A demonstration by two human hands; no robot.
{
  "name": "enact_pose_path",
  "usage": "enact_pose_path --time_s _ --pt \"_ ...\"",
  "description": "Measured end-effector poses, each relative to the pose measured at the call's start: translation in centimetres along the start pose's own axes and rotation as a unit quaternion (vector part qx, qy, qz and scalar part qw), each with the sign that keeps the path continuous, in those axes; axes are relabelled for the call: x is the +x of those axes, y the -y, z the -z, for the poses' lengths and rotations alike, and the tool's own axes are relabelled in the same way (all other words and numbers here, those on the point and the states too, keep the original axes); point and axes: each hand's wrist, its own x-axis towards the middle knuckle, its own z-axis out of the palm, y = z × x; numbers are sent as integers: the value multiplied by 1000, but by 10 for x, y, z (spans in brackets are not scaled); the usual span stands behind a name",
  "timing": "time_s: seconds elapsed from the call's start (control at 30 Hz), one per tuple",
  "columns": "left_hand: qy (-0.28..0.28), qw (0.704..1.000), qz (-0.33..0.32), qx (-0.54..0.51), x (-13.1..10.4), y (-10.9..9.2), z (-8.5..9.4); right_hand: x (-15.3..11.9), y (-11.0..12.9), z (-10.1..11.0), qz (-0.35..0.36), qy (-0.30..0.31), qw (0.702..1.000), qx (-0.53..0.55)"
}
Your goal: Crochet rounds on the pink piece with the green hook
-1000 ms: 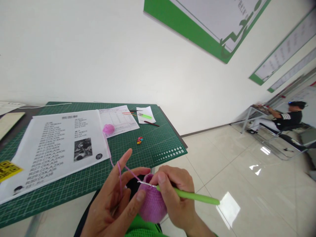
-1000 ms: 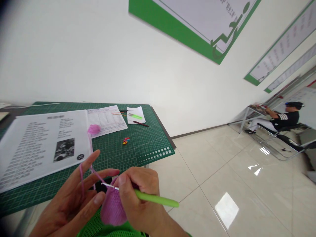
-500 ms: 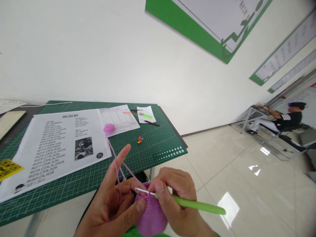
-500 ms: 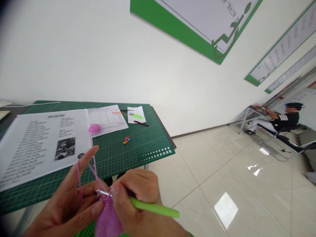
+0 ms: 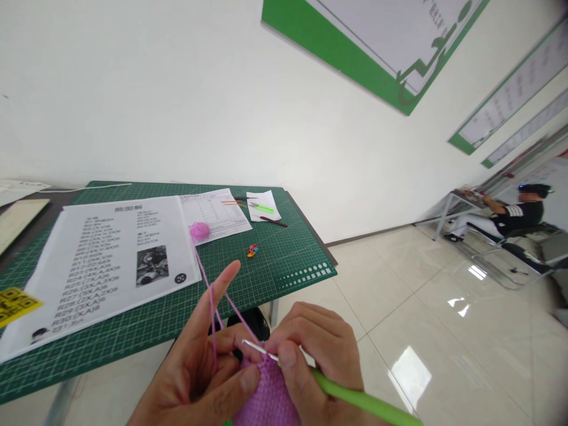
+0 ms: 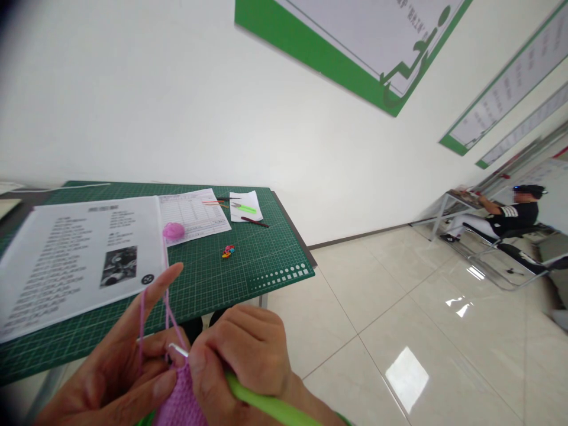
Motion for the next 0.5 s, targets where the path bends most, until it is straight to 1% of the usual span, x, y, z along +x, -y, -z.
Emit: enact_pose_path --time_s 0.1,0.2,0.27,0.4,0.5 --pt "-42 999 -6 17 -1 -1 -3 -1 -2 -2 51 -16 998 -46" --pt "-55 998 -12 7 -3 -3 -7 -2 -2 -3 91 -24 993 -70" --pt "-58 998 -12 2 -3 -3 -10 -2 -1 -3 95 -38 992 -72" --pt "-68 998 -9 4 -3 -4 -12 0 2 -4 64 -62 994 -57" --pt "-81 997 -10 6 -3 -4 -12 0 3 -5 55 -63 996 -40"
